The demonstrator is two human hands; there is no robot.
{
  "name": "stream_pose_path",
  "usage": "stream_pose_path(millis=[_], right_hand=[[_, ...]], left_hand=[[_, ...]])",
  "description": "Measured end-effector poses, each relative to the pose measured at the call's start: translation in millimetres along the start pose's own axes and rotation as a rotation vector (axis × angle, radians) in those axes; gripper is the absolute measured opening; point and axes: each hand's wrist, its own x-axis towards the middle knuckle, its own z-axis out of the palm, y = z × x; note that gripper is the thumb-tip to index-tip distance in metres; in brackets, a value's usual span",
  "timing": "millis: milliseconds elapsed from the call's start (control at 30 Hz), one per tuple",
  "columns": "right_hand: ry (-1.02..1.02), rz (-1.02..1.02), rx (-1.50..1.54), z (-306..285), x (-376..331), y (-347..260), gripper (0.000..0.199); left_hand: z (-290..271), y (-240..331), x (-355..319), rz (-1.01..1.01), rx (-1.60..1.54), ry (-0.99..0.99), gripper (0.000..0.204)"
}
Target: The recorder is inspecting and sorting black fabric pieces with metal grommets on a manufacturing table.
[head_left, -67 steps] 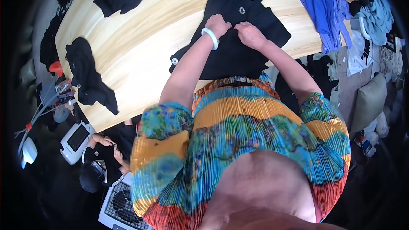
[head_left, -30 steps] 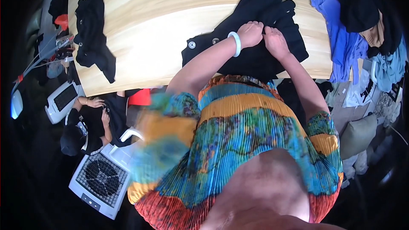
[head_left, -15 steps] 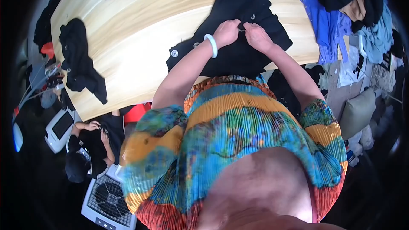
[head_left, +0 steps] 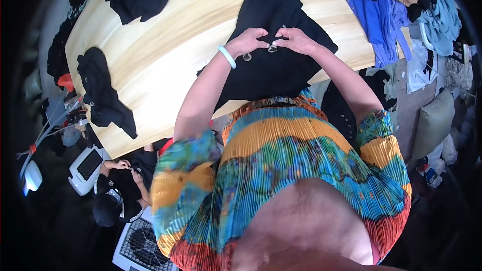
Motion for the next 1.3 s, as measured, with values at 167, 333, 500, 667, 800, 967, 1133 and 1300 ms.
stream_pose_path(millis=[167,333,500,667,800,967,1133,1300], right_hand=[[-0.087,-0.086,-0.514,-24.4,-24.9,11.7,0.024],[0.064,-0.146,-0.567,-26.8,-35.1,25.5,0.014],[0.222,-0.197,-0.505,-16.9,-21.7,33.5,0.01],[0.34,-0.24,-0.418,-9.5,-14.6,38.4,0.012],[0.337,-0.207,-0.322,-13.0,-8.9,42.2,0.013],[0.272,-0.107,-0.3,-8.8,-5.3,46.7,0.015],[0.253,-0.072,-0.265,-11.1,-4.6,39.9,0.015],[0.292,-0.105,-0.192,-14.2,-1.2,22.8,0.015]], left_hand=[[-6.3,-8.9,-0.5,-0.096,0.287,0.149,0.042],[7.5,28.0,29.0,-0.223,0.402,0.347,0.052],[36.2,38.2,70.6,-0.26,0.846,0.443,0.044],[40.4,17.9,74.1,-0.229,0.871,0.421,0.035],[40.1,15.6,72.5,-0.132,0.714,0.481,0.032],[48.1,10.8,77.9,-0.255,0.782,0.443,0.033],[44.1,8.0,75.1,-0.173,0.626,0.498,0.029],[35.7,11.6,65.1,-0.208,0.068,0.508,0.024]])
